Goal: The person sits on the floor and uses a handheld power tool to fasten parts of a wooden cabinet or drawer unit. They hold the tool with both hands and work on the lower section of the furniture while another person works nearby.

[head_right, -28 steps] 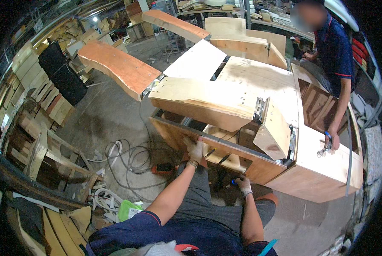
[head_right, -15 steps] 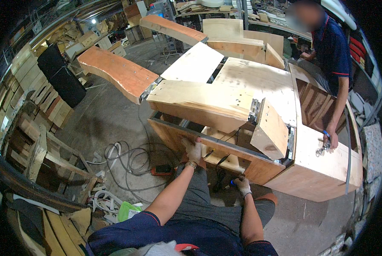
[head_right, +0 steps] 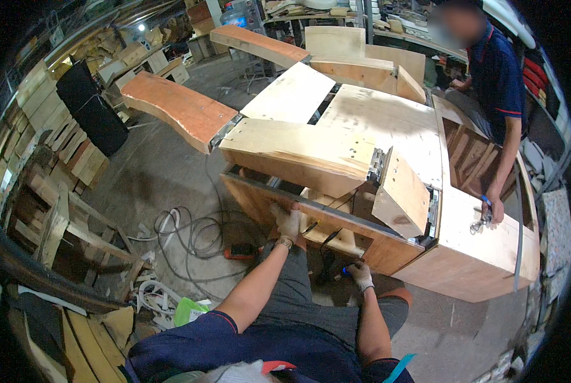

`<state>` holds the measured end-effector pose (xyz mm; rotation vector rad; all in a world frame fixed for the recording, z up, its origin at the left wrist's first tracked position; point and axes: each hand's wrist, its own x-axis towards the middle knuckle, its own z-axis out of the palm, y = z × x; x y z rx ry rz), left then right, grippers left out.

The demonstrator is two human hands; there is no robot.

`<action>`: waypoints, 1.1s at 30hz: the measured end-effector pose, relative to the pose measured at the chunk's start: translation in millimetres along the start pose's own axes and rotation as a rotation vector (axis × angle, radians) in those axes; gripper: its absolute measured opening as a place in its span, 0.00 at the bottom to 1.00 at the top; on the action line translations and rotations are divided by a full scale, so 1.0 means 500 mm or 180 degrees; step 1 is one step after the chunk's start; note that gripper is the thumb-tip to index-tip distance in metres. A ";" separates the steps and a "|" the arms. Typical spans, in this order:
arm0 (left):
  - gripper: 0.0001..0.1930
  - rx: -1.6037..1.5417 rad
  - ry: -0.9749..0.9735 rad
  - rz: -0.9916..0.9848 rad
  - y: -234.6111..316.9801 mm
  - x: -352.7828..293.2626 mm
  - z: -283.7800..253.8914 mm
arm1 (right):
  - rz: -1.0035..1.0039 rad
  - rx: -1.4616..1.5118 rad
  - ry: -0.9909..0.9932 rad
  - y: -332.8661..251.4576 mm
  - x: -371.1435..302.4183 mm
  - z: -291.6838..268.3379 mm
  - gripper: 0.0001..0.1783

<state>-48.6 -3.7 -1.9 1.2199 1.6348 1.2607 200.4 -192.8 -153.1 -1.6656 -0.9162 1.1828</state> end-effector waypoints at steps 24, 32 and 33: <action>0.66 -0.0064 0.0170 0.0399 -0.054 0.040 0.012 | 0.0001 0.0272 -0.0207 -0.030 -0.005 0.006 0.07; 0.67 -0.0031 0.0234 0.0359 -0.050 0.033 0.015 | -0.0022 0.0435 -0.0335 -0.038 -0.012 0.004 0.09; 0.68 -0.0085 0.0203 0.0338 -0.054 0.034 0.012 | -0.0033 0.0352 -0.0335 -0.044 -0.014 0.008 0.08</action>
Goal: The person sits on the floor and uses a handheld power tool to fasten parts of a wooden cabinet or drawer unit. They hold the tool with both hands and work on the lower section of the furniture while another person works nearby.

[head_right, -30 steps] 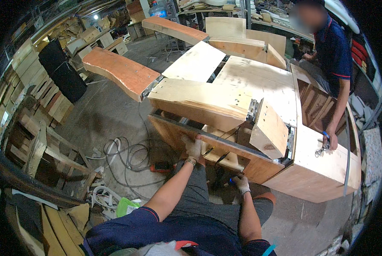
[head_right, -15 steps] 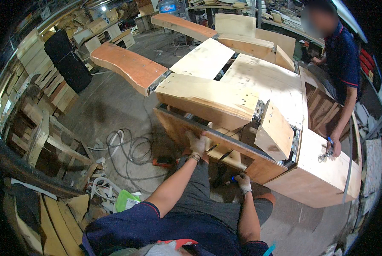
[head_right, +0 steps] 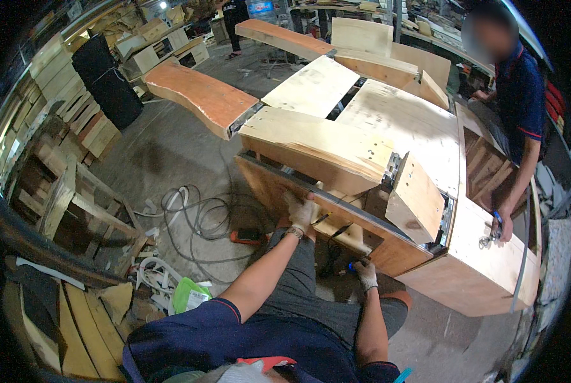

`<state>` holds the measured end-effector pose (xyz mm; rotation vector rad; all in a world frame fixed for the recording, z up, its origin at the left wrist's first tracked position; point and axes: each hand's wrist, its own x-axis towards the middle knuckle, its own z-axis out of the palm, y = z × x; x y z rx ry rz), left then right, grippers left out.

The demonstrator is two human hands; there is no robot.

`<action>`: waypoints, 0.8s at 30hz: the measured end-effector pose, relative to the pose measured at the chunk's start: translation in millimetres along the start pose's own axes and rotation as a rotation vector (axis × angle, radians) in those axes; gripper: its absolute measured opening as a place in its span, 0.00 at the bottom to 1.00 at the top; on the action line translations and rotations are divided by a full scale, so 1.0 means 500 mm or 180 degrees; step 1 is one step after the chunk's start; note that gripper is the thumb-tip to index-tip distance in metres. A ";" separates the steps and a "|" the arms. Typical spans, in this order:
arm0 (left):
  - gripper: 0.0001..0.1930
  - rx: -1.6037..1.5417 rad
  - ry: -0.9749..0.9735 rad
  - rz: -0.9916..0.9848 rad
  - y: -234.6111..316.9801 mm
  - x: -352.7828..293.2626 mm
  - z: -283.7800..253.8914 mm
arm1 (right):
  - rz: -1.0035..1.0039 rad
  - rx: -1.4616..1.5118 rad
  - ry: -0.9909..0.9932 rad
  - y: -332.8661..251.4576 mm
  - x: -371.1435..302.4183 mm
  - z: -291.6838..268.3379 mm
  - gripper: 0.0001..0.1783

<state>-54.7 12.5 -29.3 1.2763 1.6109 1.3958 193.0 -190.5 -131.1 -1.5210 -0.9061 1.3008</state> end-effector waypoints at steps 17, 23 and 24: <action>0.63 0.0037 0.0091 0.0229 0.039 -0.010 0.011 | 0.0246 -0.0367 0.0218 0.035 0.022 -0.028 0.14; 0.64 0.0291 -0.0086 -0.0096 0.018 -0.009 0.005 | -0.0061 -0.0579 0.0114 0.012 0.000 -0.020 0.07; 0.64 0.0262 -0.0081 -0.0026 0.020 -0.012 0.012 | -0.0006 -0.0530 0.0149 0.016 0.003 -0.027 0.09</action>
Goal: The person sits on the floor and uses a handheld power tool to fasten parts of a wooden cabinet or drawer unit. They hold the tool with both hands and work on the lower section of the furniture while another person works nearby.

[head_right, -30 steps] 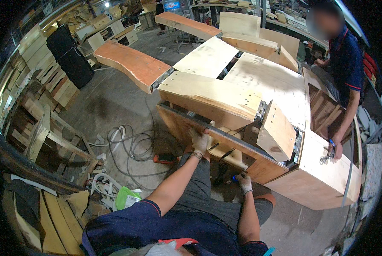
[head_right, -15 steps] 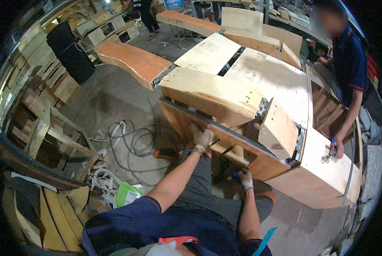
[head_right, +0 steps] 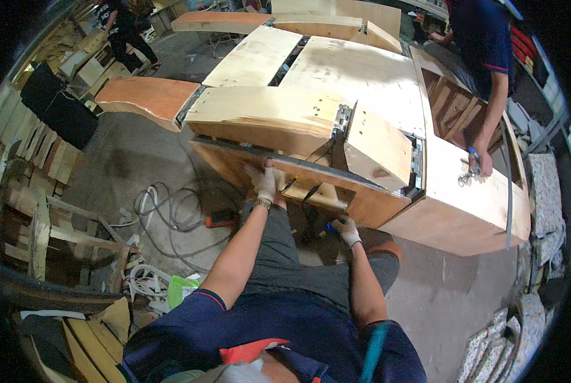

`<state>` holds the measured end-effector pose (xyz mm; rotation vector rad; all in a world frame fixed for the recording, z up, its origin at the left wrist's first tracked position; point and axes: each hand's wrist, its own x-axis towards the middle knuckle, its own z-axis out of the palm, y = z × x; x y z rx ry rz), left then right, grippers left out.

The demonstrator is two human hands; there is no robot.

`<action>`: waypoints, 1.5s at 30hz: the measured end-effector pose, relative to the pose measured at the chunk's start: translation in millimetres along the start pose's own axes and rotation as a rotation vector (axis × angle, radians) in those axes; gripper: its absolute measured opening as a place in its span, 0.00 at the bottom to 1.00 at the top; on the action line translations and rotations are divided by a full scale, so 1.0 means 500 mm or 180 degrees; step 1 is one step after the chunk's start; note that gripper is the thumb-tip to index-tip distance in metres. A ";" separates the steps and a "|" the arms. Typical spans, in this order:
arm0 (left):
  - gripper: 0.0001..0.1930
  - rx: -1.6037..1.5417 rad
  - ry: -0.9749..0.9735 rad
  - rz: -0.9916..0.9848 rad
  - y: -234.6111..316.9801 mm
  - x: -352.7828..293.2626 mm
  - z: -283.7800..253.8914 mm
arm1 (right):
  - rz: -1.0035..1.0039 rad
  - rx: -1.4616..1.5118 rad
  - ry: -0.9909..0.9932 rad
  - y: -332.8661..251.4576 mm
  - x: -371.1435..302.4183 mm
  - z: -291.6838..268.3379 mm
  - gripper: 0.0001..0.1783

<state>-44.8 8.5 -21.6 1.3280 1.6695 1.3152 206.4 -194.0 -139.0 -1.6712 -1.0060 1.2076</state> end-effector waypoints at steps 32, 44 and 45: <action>0.44 -0.0442 0.0412 -0.0020 -0.048 0.007 0.011 | 0.0068 0.0138 -0.0046 -0.019 -0.003 0.011 0.11; 0.44 -0.0139 0.0252 -0.0004 -0.069 0.019 0.009 | 0.0086 0.0373 -0.0333 0.011 0.025 0.024 0.12; 0.44 -0.0134 0.0243 -0.0004 -0.069 0.020 0.012 | 0.0167 0.0496 -0.0344 0.017 0.025 0.021 0.12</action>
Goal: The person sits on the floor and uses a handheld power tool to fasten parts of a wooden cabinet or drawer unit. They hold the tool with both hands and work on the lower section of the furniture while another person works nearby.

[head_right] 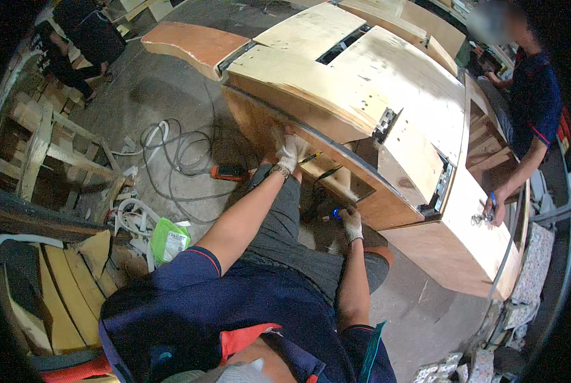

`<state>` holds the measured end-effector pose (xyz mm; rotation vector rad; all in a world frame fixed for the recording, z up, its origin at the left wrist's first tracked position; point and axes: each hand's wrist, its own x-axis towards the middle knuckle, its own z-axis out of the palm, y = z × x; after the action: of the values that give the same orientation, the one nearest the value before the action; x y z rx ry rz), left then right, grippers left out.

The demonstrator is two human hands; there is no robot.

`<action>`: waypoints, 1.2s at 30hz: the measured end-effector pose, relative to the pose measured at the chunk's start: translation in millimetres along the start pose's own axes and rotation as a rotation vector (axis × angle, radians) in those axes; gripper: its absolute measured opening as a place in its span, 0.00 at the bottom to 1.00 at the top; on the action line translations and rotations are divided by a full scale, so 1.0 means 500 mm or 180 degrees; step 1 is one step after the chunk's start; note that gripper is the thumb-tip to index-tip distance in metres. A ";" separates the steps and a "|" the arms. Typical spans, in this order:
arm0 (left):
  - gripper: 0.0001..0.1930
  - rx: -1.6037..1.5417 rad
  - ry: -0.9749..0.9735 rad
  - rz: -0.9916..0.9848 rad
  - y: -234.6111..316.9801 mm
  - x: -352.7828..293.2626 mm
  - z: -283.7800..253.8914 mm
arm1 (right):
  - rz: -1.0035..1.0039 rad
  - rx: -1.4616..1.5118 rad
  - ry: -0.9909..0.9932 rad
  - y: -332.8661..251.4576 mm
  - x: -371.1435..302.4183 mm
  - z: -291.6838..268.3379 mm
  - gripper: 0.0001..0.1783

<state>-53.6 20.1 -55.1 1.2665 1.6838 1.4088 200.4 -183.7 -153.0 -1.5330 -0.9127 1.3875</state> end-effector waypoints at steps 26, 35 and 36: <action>0.44 0.0206 -0.0376 -0.0187 -0.047 0.008 0.049 | -0.0282 -0.0327 0.0298 -0.007 -0.009 -0.023 0.13; 0.45 0.0279 -0.0135 -0.0227 -0.078 0.020 0.032 | 0.0296 -0.0337 0.0188 -0.046 -0.028 0.003 0.16; 0.45 0.0278 -0.0087 -0.0223 -0.079 0.021 0.034 | 0.0231 -0.0359 0.0197 -0.047 -0.028 0.003 0.16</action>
<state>-53.8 37.1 -95.8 1.2555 1.7707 1.2841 198.1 -187.9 -125.7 -1.6998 -0.9186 1.3511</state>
